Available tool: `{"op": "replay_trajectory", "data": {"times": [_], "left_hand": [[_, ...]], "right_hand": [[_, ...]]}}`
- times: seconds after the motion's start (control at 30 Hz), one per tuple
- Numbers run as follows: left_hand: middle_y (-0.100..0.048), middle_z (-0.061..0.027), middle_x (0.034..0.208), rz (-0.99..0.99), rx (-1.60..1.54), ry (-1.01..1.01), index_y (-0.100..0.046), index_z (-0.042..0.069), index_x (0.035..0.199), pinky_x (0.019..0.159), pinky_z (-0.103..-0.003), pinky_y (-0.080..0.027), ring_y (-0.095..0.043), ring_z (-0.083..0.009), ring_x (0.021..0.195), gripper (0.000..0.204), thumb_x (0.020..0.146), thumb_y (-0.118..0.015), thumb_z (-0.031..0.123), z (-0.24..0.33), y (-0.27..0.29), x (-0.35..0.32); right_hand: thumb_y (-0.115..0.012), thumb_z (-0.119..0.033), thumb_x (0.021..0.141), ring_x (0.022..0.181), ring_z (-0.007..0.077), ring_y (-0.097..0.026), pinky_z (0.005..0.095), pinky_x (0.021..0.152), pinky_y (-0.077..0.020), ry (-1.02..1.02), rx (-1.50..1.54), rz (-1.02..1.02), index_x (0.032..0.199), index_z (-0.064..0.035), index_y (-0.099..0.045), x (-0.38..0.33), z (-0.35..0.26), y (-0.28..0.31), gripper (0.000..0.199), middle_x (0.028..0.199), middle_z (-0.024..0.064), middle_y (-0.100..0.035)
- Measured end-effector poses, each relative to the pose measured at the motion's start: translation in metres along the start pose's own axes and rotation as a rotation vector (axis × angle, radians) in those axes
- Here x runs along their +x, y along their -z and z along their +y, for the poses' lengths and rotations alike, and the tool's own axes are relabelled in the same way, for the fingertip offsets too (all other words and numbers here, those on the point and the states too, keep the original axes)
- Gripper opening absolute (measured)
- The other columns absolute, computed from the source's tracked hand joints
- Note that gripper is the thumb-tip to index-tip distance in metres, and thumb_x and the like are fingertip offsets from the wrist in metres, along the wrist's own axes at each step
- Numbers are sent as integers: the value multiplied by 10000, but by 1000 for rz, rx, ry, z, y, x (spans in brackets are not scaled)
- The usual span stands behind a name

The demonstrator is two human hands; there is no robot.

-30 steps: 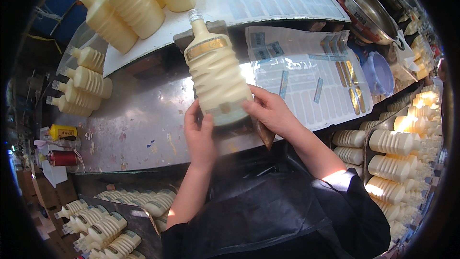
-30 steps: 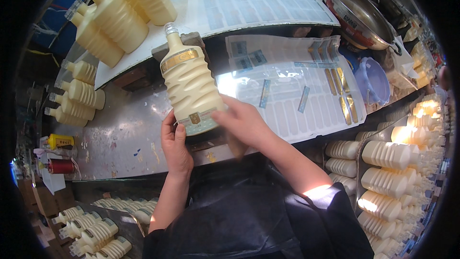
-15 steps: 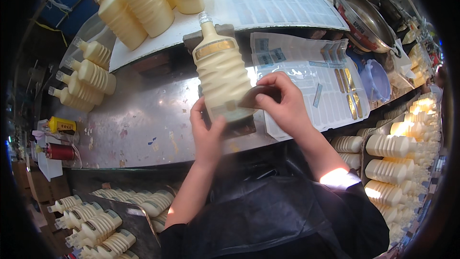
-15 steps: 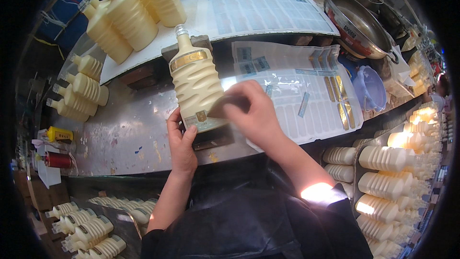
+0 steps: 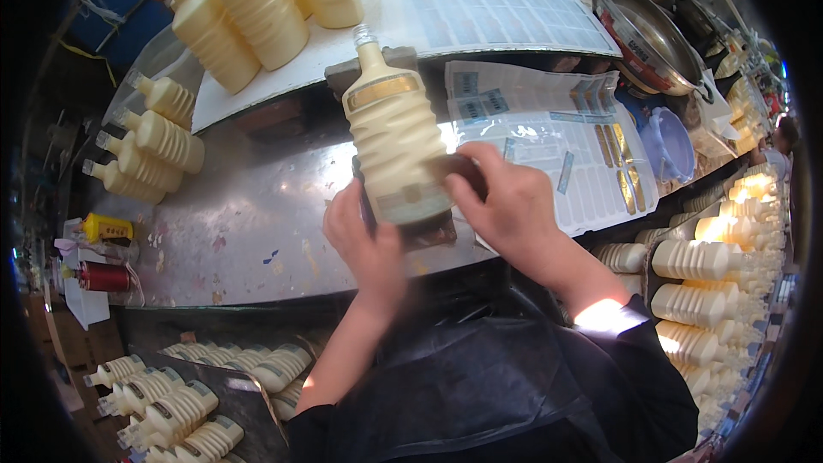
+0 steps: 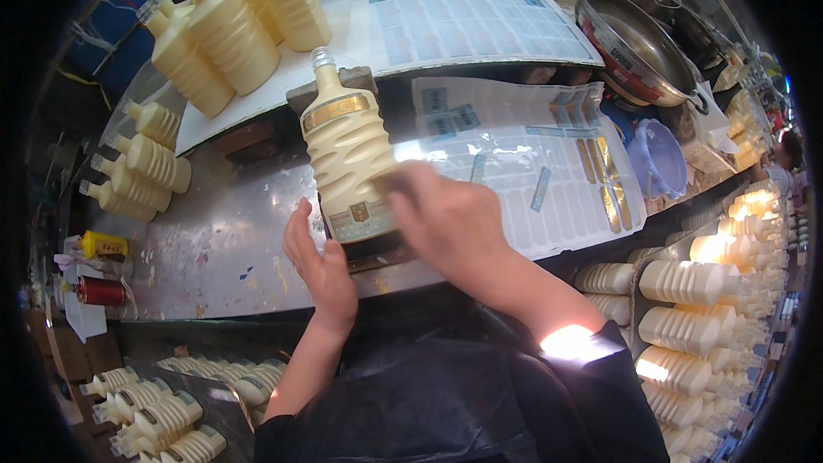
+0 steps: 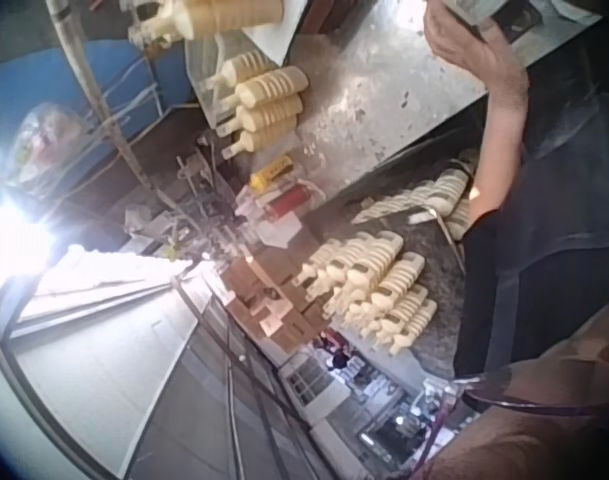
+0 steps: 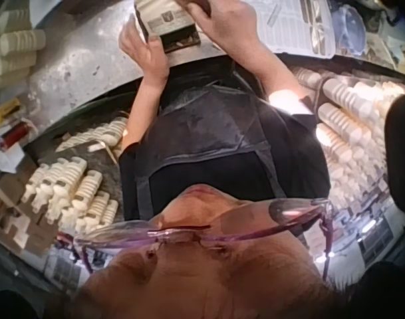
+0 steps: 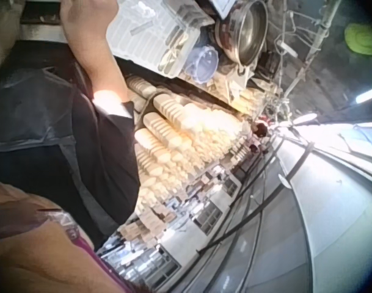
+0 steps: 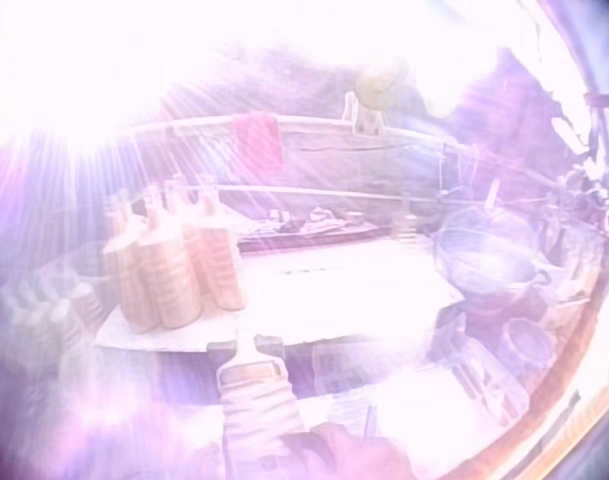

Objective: The person repeatedly picks up cream-colored plastic bottles, applies rectangular labels to their sides, and places them back on a metal workbench. The process is repeated for multiple bottles in a consistent sequence.

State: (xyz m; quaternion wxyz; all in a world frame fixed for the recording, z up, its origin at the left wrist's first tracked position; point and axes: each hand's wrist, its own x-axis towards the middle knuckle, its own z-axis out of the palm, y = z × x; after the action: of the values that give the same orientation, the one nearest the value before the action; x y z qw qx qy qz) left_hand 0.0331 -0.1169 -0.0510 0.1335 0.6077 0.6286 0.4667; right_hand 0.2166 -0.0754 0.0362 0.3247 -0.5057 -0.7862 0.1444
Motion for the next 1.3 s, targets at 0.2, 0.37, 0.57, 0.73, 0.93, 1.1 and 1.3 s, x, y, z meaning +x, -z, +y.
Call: {"op": "replay_trajectory", "data": {"times": [0.2, 0.37, 0.57, 0.73, 0.93, 1.1, 1.3], "left_hand": [[-318, -254, 1524, -99, 400, -240, -456, -5, 1519, 1183, -565, -216, -279, -451, 1409, 718, 999, -585, 473, 13, 0, -22], [-355, -259, 1512, -71, 375, -197, -429, -36, 1521, 1174, -561, -223, -317, -445, 1394, 728, 968, -626, 395, -6, -5, -35], [-540, -206, 1372, 14, 299, -228, -450, -42, 1506, 1146, -503, -268, -463, -394, 1295, 718, 937, -695, 322, -21, -6, -30], [-639, -145, 1184, 21, 171, -177, -590, -6, 1384, 1099, -500, -341, -574, -328, 1149, 680, 821, -807, 307, -26, -3, 3], [-675, -91, 1034, 101, 137, -298, -681, 24, 1264, 1069, -490, -383, -634, -281, 1002, 585, 753, -847, 256, -8, 8, 19], [-684, -97, 1018, 121, 115, -313, -695, 23, 1248, 1053, -470, -411, -645, -289, 994, 584, 692, -844, 124, 6, 14, 22], [-682, -76, 1043, 137, 135, -303, -697, 41, 1236, 1066, -494, -395, -640, -265, 1004, 549, 774, -801, 318, -5, 9, 20]], "right_hand": [[-651, -155, 966, 598, 280, -689, 393, 578, -508, -244, 138, -92, 1186, -77, -544, -23, -2, -12, 257, 673, 118, -674], [-644, -197, 973, 592, 211, -626, 359, 563, -465, -473, 357, -57, 1199, -78, -568, -34, 44, -17, 267, 676, 93, -657], [-644, -135, 981, 804, 125, -658, 290, 721, -522, -400, 400, 15, 1230, -40, -611, -26, 43, -5, 269, 878, 56, -695], [-667, 91, 871, 947, 339, -711, 388, 821, -561, 102, 145, 140, 1199, -52, -665, -19, 21, -4, 358, 1073, 130, -728], [-726, 37, 730, 955, 258, -735, 357, 755, -543, 553, 69, 99, 1055, -65, -725, -27, 0, -9, 340, 1081, 94, -756], [-717, -25, 754, 943, 239, -735, 338, 762, -538, 481, -53, 182, 1078, -66, -737, -14, -5, 6, 327, 1066, 77, -753], [-714, -100, 788, 931, 234, -723, 360, 759, -538, 590, -28, 84, 1052, -44, -716, -16, -27, -1, 270, 1067, 83, -730]]}}
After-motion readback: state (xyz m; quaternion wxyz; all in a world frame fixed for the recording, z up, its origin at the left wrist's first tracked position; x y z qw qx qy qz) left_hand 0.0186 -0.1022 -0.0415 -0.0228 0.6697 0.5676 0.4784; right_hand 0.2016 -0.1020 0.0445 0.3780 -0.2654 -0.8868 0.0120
